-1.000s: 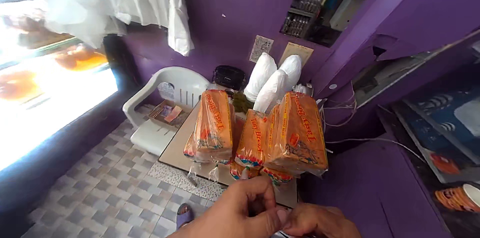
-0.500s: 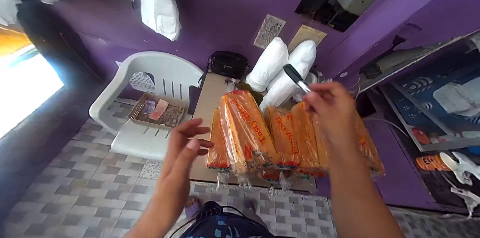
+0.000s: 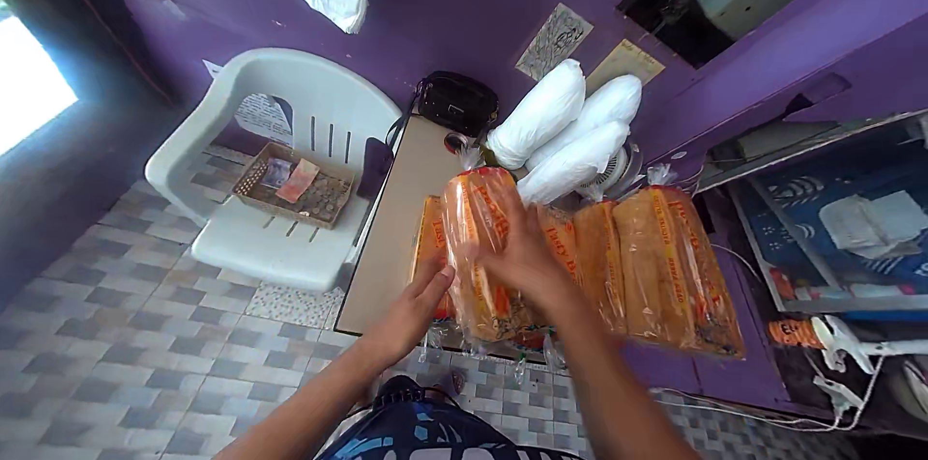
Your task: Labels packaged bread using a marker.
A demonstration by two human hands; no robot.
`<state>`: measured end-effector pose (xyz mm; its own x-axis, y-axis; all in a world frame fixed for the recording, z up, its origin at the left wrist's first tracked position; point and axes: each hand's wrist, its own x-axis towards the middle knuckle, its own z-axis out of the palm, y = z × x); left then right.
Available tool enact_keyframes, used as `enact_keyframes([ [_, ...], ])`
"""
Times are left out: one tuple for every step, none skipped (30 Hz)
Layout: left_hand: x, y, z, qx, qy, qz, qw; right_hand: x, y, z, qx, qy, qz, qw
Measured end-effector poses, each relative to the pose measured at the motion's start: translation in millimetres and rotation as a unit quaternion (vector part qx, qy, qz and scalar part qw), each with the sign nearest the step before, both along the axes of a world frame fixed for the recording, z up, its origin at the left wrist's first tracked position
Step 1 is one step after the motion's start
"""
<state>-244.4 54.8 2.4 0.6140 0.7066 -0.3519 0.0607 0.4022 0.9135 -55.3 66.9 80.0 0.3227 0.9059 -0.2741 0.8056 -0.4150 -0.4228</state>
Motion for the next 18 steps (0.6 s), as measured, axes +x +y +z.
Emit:
enact_keyframes([
  [8, 1, 2, 0.001, -0.008, -0.012, 1.000, -11, -5, -5, -0.039, -0.049, -0.004, 0.998],
  [15, 1, 4, 0.009, -0.013, -0.027, 1.000, -15, -7, -9, -0.062, -0.074, -0.018, 0.995],
  [19, 0, 4, 0.017, -0.021, -0.037, 0.999, -13, -9, -11, -0.064, -0.079, -0.033, 0.994],
  [20, -1, 5, 0.020, -0.035, -0.040, 0.998, -6, -11, -10, -0.044, -0.067, -0.046, 0.996],
  [19, -2, 5, 0.015, -0.057, -0.039, 0.998, 0, -14, -6, -0.026, -0.050, -0.057, 0.997],
  [17, -1, 5, -0.006, -0.089, -0.030, 0.996, 3, -17, 3, -0.023, -0.034, -0.064, 0.997],
  [12, 0, 5, -0.044, -0.128, -0.012, 0.991, 2, -22, 13, -0.019, -0.033, -0.059, 0.998],
  [4, 2, 3, -0.098, -0.167, 0.013, 0.981, -3, -30, 21, -0.005, -0.049, -0.031, 0.998],
  [-7, 4, -2, -0.152, -0.200, 0.035, 0.967, -10, -42, 28, 0.026, -0.066, 0.021, 0.997],
  [-22, 6, -11, -0.192, -0.230, 0.043, 0.953, -15, -54, 30, 0.083, -0.083, 0.105, 0.988],
  [-40, 9, -21, -0.213, -0.264, 0.028, 0.940, -17, -62, 29, 0.159, -0.094, 0.210, 0.960],
  [-61, 12, -32, -0.221, -0.322, 0.001, 0.921, -19, -64, 27, 0.226, -0.085, 0.316, 0.917],
  [-78, 13, -38, -0.223, -0.392, -0.027, 0.892, -25, -61, 26, 0.263, -0.064, 0.410, 0.871],
  [-92, 14, -34, -0.191, -0.437, -0.067, 0.876, -34, -55, 27, 0.265, -0.034, 0.489, 0.830],
  [-100, 13, -23, -0.167, -0.439, -0.078, 0.879, -46, -47, 27, 0.251, -0.008, 0.552, 0.795],
  [-104, 10, -8, -0.180, -0.424, -0.087, 0.883, -60, -40, 25, 0.231, 0.011, 0.601, 0.765],
  [-108, 8, -2, -0.217, -0.421, -0.092, 0.876, -74, -34, 21, 0.211, 0.021, 0.637, 0.741],
  [-112, 7, -4, -0.257, -0.439, -0.098, 0.855, -85, -29, 16, 0.194, 0.031, 0.657, 0.728],
])
